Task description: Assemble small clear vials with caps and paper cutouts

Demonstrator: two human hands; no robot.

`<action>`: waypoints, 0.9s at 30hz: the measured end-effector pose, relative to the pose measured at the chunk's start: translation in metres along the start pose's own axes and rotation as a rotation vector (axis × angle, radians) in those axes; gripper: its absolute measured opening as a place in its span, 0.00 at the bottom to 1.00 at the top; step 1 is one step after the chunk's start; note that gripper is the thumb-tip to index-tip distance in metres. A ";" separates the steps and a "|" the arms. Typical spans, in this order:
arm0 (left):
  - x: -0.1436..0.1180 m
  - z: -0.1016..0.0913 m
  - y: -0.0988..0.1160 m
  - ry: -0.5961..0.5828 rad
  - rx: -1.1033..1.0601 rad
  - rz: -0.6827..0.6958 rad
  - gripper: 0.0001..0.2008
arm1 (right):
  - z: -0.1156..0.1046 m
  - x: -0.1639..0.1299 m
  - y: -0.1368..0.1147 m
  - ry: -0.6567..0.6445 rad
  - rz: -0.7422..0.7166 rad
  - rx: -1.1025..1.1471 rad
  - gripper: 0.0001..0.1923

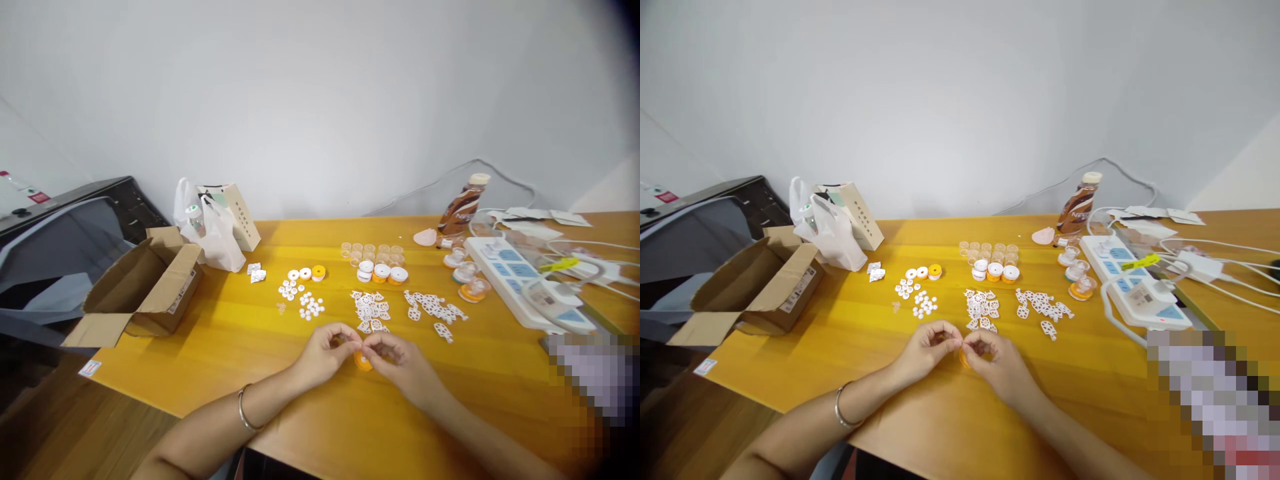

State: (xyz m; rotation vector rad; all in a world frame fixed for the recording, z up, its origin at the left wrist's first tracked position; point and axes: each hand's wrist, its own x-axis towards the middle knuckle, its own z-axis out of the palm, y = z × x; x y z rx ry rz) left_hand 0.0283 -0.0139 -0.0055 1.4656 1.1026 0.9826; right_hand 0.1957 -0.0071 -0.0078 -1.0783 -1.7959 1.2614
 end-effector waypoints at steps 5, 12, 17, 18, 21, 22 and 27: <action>-0.004 -0.003 0.004 0.027 0.239 0.294 0.07 | -0.004 0.000 -0.002 -0.024 0.004 0.063 0.12; -0.003 -0.005 -0.005 0.036 0.513 0.570 0.08 | -0.004 -0.005 0.001 -0.028 -0.010 -0.008 0.12; 0.000 -0.008 -0.013 -0.019 0.607 0.590 0.09 | -0.013 -0.006 0.010 -0.003 -0.090 -0.124 0.09; 0.001 -0.008 -0.015 -0.038 0.615 0.573 0.09 | -0.015 -0.006 0.013 0.025 -0.127 -0.168 0.08; 0.001 -0.009 -0.020 -0.097 0.656 0.534 0.08 | -0.017 -0.008 0.021 0.068 -0.236 -0.297 0.10; 0.001 -0.009 -0.021 -0.110 0.672 0.524 0.08 | -0.016 -0.009 0.023 0.064 -0.262 -0.327 0.11; 0.001 -0.007 -0.021 -0.151 0.693 0.500 0.09 | -0.006 -0.012 0.027 0.042 -0.267 -0.384 0.13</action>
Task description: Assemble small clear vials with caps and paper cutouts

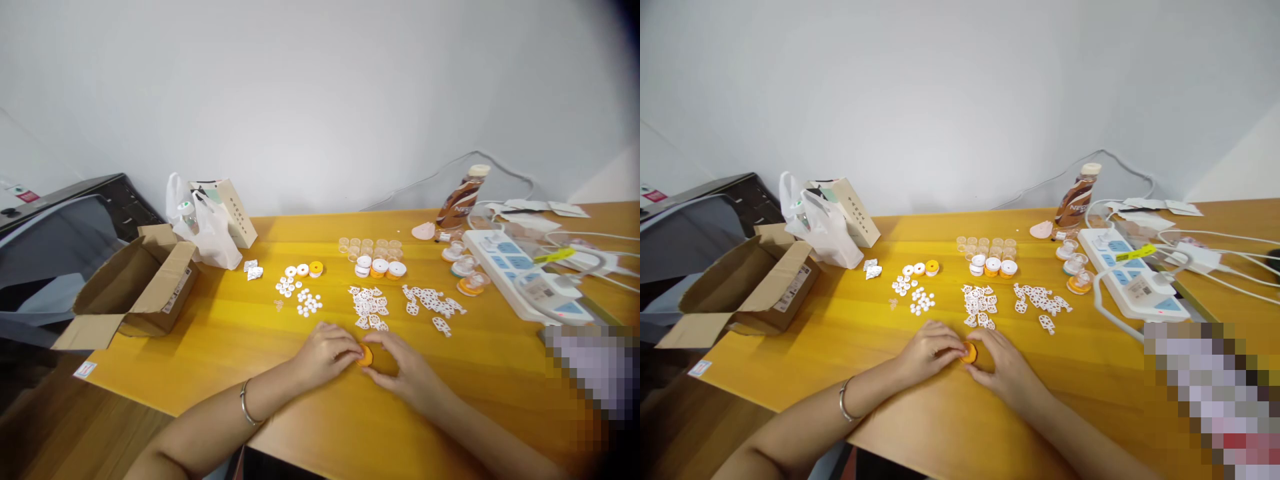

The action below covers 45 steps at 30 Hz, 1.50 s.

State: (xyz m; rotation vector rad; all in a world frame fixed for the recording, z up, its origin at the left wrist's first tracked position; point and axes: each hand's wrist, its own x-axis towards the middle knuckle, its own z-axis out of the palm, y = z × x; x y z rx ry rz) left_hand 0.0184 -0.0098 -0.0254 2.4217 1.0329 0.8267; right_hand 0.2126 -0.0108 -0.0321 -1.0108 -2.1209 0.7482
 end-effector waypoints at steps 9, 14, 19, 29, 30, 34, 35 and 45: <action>-0.001 0.005 -0.003 0.002 -0.004 -0.018 0.07 | 0.003 0.000 -0.001 -0.037 0.049 0.023 0.11; -0.001 0.006 -0.003 0.004 0.003 -0.032 0.07 | 0.004 -0.001 0.000 -0.017 0.042 0.031 0.10; -0.001 0.006 -0.003 0.015 -0.002 -0.030 0.07 | 0.006 -0.002 0.003 -0.016 0.043 0.037 0.10; -0.002 0.005 -0.001 0.048 -0.021 -0.058 0.09 | 0.006 -0.004 0.005 -0.001 0.028 0.005 0.10; -0.003 0.004 -0.002 0.044 -0.029 -0.054 0.09 | 0.006 -0.005 0.006 0.003 0.016 0.002 0.10; -0.009 -0.002 -0.005 0.016 -0.014 -0.011 0.10 | 0.007 -0.006 0.008 0.029 -0.051 -0.018 0.09; -0.010 -0.004 -0.005 0.002 0.002 0.005 0.10 | 0.007 -0.006 0.008 0.036 -0.068 -0.029 0.09; -0.015 -0.009 -0.005 -0.071 0.175 0.099 0.11 | 0.010 -0.008 0.013 0.058 -0.212 -0.167 0.09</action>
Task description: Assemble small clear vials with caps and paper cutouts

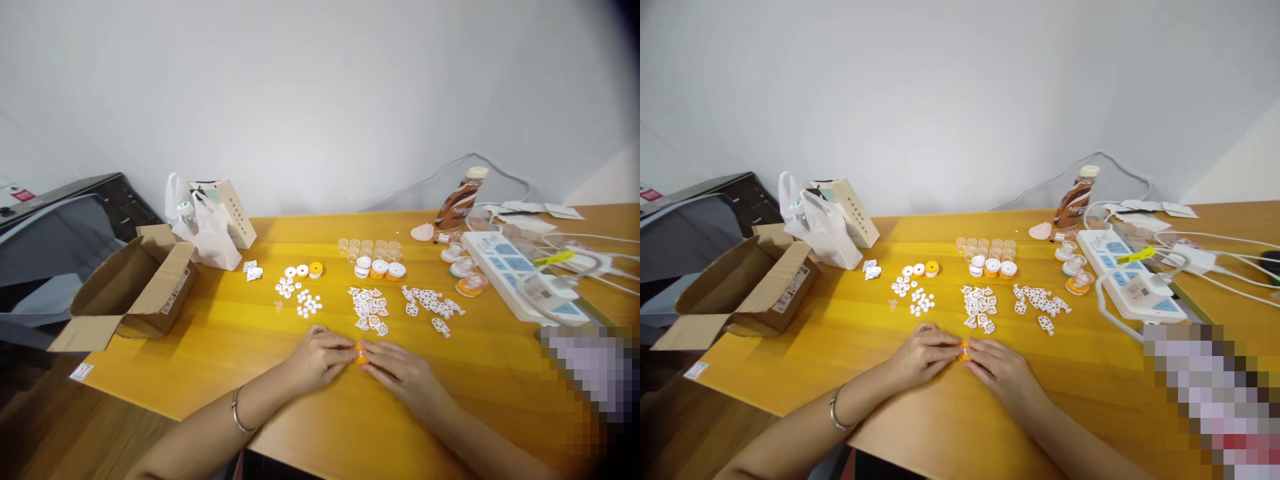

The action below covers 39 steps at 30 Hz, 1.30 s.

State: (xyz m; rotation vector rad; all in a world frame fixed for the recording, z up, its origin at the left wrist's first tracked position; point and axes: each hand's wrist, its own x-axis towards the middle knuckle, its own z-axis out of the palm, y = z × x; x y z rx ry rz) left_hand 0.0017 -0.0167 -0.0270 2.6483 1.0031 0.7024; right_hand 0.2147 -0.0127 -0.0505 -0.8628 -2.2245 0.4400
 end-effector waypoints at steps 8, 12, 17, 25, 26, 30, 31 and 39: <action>-0.001 -0.002 0.004 -0.060 0.232 0.117 0.13 | 0.002 -0.001 -0.004 -0.008 0.036 0.163 0.15; 0.001 -0.007 0.009 -0.092 0.334 0.168 0.13 | 0.004 -0.003 -0.005 -0.014 0.031 0.107 0.14; 0.002 -0.010 0.012 -0.107 0.351 0.170 0.13 | 0.005 -0.002 -0.002 -0.020 0.015 0.069 0.13; 0.003 -0.013 0.003 -0.068 0.204 0.087 0.12 | -0.001 0.003 -0.001 -0.023 0.068 0.052 0.06; 0.003 -0.018 -0.003 -0.052 0.192 0.042 0.12 | -0.001 0.004 -0.002 -0.032 0.089 0.061 0.07; 0.002 -0.043 -0.034 0.072 0.190 -0.217 0.09 | -0.003 0.010 -0.005 -0.050 0.168 0.092 0.10; 0.001 -0.048 -0.043 0.108 0.172 -0.275 0.09 | -0.004 0.011 -0.005 -0.059 0.178 0.096 0.11; 0.001 -0.042 -0.070 0.145 0.093 -0.301 0.09 | -0.011 0.017 -0.010 -0.140 0.186 0.132 0.11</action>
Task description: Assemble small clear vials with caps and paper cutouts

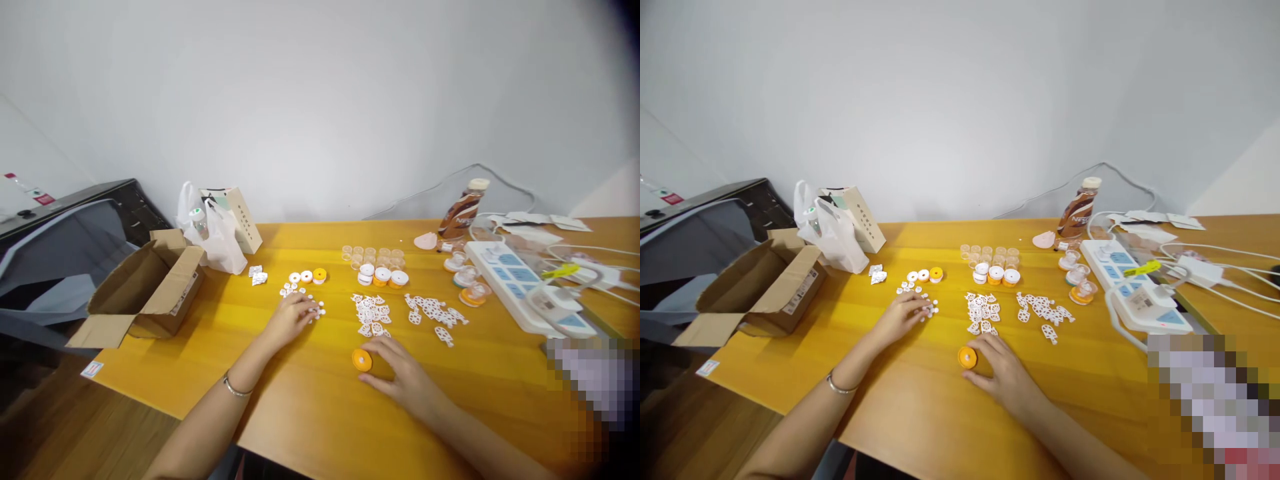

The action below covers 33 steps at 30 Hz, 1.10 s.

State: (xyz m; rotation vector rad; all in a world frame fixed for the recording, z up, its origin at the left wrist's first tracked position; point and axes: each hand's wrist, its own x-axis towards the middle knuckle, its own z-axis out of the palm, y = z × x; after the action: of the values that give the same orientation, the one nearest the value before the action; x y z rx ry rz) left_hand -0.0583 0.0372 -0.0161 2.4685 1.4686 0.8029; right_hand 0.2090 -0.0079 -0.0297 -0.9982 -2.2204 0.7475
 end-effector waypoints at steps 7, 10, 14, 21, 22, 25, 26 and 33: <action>0.002 0.014 0.004 0.007 0.194 0.095 0.07 | -0.001 0.001 -0.002 -0.019 -0.015 0.021 0.09; 0.000 0.015 0.007 0.025 0.227 0.097 0.07 | -0.001 0.001 -0.001 0.005 -0.024 0.019 0.09; -0.002 0.017 0.013 0.023 0.225 0.068 0.07 | -0.001 0.001 -0.001 0.011 -0.033 0.010 0.10; 0.000 0.023 0.017 0.024 0.243 0.063 0.07 | -0.001 0.002 -0.002 0.002 -0.041 0.014 0.09; 0.000 0.023 0.017 0.023 0.257 0.070 0.07 | 0.000 0.002 -0.002 0.005 -0.043 0.014 0.09; 0.001 0.023 0.018 0.023 0.309 0.098 0.07 | 0.001 0.002 -0.001 0.025 -0.047 0.016 0.09; 0.001 0.023 0.019 0.024 0.328 0.108 0.08 | 0.001 0.002 -0.001 0.029 -0.048 0.018 0.10; -0.004 0.024 0.030 0.057 0.389 0.162 0.10 | 0.001 0.001 -0.001 0.025 -0.045 0.020 0.09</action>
State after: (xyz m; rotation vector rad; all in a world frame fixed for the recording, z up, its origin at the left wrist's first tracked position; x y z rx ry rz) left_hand -0.0245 0.0216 -0.0267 2.9020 1.5901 0.6704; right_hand 0.2076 -0.0075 -0.0293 -0.9399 -2.2023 0.7312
